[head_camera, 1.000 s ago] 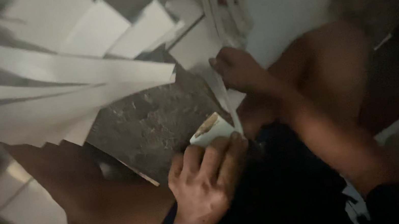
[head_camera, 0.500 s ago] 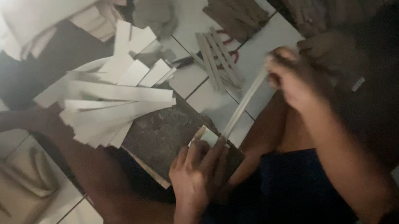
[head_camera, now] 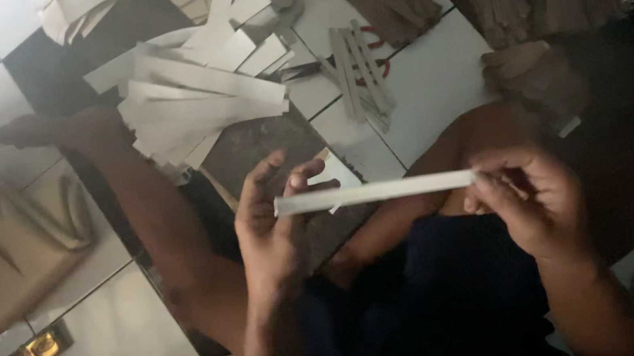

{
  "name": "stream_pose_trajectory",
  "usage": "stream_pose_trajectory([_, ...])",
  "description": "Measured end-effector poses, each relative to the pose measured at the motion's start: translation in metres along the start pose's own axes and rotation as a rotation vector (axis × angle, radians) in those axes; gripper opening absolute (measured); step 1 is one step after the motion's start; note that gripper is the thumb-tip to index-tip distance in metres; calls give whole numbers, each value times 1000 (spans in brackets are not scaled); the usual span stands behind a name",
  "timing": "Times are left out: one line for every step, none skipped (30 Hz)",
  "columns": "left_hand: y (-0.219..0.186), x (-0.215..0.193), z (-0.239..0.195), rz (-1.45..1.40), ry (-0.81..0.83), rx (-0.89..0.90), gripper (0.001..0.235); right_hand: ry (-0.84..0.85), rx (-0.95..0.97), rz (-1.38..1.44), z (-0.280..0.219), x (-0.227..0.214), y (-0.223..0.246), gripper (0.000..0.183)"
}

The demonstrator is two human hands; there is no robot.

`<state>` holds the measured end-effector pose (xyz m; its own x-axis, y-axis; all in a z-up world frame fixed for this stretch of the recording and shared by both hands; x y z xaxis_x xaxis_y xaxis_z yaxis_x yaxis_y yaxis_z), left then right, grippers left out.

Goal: The person sits on the floor and repeatedly rolls thin white paper strips around a small cylindrical tool to form tight rolls. They place the finished rolls on the floor beside them. A pair of scissors is visible nearby.

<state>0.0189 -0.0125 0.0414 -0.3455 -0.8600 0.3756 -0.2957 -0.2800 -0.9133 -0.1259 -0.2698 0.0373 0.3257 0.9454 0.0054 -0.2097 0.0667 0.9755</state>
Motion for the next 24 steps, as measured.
stream_pose_trajectory([-5, 0, -3, -1, 15, -22, 39, -36, 32, 12, 1, 0, -2, 14])
stream_pose_trajectory([-9, 1, -6, -4, 39, -48, 37, -79, 66, 18, -1, -1, -2, 13])
stream_pose_trajectory([-11, 3, -10, -7, 63, -75, 36, -66, 34, 40, 0, -1, 0, 12])
stream_pose_trajectory([-13, 6, -14, -26, 112, -44, 36, -53, -1, 63, 2, -2, 1, 11])
stream_pose_trajectory([-15, 9, -18, -45, 162, -13, 37, -39, -36, 85, 3, -2, 3, 10])
stream_pose_trajectory([-16, 11, -20, -63, 211, 18, 38, -35, -30, 92, 2, -2, 5, 10])
stream_pose_trajectory([-14, 10, -20, -50, 168, 11, 35, -31, -24, 99, 1, -1, 7, 10])
stream_pose_trajectory([-12, 8, -22, -39, 118, 0, 32, -23, -13, 107, -1, -1, 9, 10])
stream_pose_trajectory([-9, 6, -23, -27, 69, -11, 29, -21, -12, 91, -3, 0, 11, 11])
stream_pose_trajectory([-7, 4, -24, -63, 48, -16, 27, -19, -15, 75, -4, 1, 13, 11])
stream_pose_trajectory([-6, 3, -25, -99, 26, -21, 25, -17, -18, 59, -5, 1, 14, 11])
stream_pose_trajectory([-5, 0, -27, -132, 6, -28, 23, -8, -23, 77, -5, 2, 16, 11])
stream_pose_trajectory([-5, 0, -28, -155, 10, -27, 22, 1, -28, 95, -4, 2, 17, 11])
stream_pose_trajectory([-5, 0, -28, -178, 19, -27, 22, 6, -34, 111, -4, 1, 18, 12])
stream_pose_trajectory([-4, 0, -29, -201, 28, -28, 22, 11, -46, 112, -3, 0, 19, 12])
stream_pose_trajectory([-2, 0, -29, -245, 21, -52, 23, 14, -56, 113, -3, 0, 19, 12])
stream_pose_trajectory([0, 0, -31, -289, 13, -76, 25, 18, -66, 113, -4, -1, 19, 12])
stream_pose_trajectory([2, 0, -31, -334, 7, -100, 26, 7, -53, 130, -5, -2, 19, 11])
stream_pose_trajectory([2, 1, -29, -361, 20, -90, 27, -4, -41, 146, -6, -3, 19, 11])
stream_pose_trajectory([3, 2, -29, -388, 31, -79, 28, -13, -28, 165, -6, -4, 18, 11])
stream_pose_trajectory([3, 2, -28, -415, 43, -69, 29, -25, -33, 149, -6, -5, 18, 11])
stream_pose_trajectory([4, 2, -29, -405, 26, -68, 30, -37, -36, 134, -6, -6, 18, 11])
stream_pose_trajectory([6, 3, -29, -395, 9, -68, 30, -50, -38, 118, -6, -7, 17, 11])
stream_pose_trajectory([8, 4, -28, -384, -8, -68, 30, -60, -65, 82, -5, -8, 17, 11])
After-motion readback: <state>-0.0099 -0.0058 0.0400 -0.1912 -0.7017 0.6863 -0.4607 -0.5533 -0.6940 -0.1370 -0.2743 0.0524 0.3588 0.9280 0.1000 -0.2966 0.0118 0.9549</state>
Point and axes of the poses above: each hand's wrist, its own z-axis towards the middle knuckle, its own x-axis out of the palm, y = z × x, the point moved 4 cm from there along z, towards the middle knuckle, and after that the axes turned 5 degrees about y, right-handed, at the moved point
